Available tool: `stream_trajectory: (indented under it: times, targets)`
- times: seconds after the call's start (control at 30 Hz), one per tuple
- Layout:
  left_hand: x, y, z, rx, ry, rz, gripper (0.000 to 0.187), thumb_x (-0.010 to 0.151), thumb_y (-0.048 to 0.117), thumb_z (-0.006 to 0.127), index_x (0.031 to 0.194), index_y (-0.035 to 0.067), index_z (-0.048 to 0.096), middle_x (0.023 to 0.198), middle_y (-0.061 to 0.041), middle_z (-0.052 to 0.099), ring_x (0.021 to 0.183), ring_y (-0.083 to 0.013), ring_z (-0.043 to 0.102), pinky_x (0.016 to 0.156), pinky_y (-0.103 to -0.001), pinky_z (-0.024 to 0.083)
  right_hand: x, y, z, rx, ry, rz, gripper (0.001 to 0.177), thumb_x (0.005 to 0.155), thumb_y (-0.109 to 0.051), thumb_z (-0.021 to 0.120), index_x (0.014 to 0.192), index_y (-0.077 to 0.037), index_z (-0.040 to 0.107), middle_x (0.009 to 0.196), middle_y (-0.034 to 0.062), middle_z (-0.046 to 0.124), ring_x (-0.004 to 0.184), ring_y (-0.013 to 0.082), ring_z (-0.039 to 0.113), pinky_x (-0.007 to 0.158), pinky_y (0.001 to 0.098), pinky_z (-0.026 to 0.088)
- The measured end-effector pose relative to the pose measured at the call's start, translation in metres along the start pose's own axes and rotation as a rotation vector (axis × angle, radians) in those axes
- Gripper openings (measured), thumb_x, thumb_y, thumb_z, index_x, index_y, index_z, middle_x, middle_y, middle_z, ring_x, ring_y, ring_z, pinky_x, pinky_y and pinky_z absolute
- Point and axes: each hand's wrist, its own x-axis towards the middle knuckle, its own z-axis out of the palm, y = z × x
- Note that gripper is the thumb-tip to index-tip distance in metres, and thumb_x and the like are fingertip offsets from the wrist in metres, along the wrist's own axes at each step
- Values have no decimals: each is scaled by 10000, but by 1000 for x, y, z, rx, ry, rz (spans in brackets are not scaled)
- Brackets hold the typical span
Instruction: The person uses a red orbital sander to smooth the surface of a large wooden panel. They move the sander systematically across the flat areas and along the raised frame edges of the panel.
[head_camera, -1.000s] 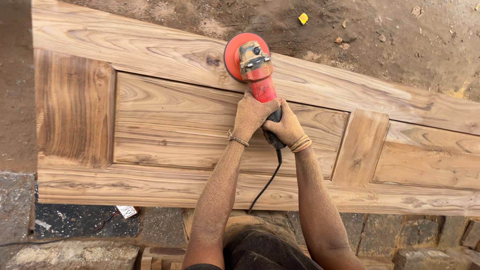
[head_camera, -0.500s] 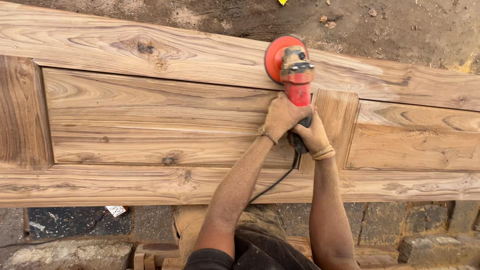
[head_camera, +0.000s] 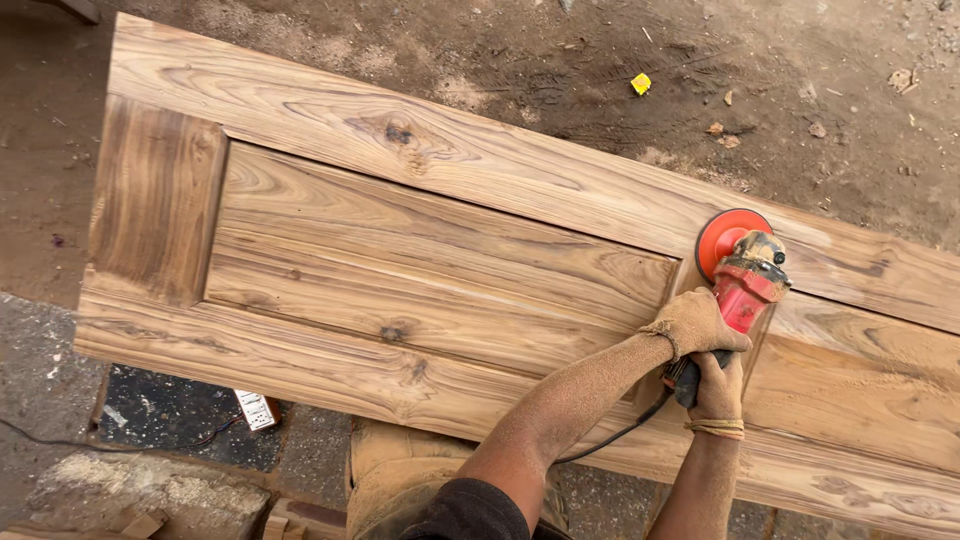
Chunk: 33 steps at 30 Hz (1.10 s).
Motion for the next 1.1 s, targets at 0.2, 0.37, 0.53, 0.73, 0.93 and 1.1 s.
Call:
stream_trajectory:
  times: [0.2,0.37,0.53,0.73,0.93,1.1]
  targets:
    - [-68,-74,-135,-100,140,-88,990,511,633,816,1136,-114,640,1075,-270,726,1014,-376,740,885,-422,597,-12,11,141,-89,-170,-79,450,918,-49,681,1335,-21,516,1130,94,665,880,176,703,691,313,610]
    - [-142,-147,-276,-91,305,-120,981,548,651,839,1112,-120,615,1039,-284,713,991,-396,728,874,-438,593,-29,20,295,-165,-325,17,432,869,-82,688,1247,-44,481,902,146,648,635,240,643,525,381,541]
    - [-209,-224,-395,-172,479,-234,958,546,646,828,1092,-118,639,1019,-288,723,981,-409,742,855,-445,605,-41,38,438,-249,-488,-110,451,862,-94,741,1243,-42,506,1011,69,650,800,135,656,672,305,573]
    - [-266,-306,-519,-186,677,-314,986,583,678,839,1136,-111,629,1087,-312,699,1031,-428,716,880,-461,583,-47,44,594,-469,-648,-170,507,805,-161,768,1238,-41,532,956,51,657,793,130,635,694,306,566]
    - [-309,-352,-602,-324,855,-336,987,569,680,813,1184,-67,623,1058,-281,734,1042,-384,725,871,-444,580,-17,65,691,-859,-733,-471,899,751,-329,827,1464,34,416,1188,210,683,1087,302,692,936,385,530]
    - [-284,-345,-615,-263,765,-333,936,594,689,808,1108,-83,679,1070,-289,733,1055,-378,738,893,-433,587,-13,47,697,-805,-700,-514,942,752,-299,822,1494,57,364,1188,208,687,1081,303,701,929,392,534]
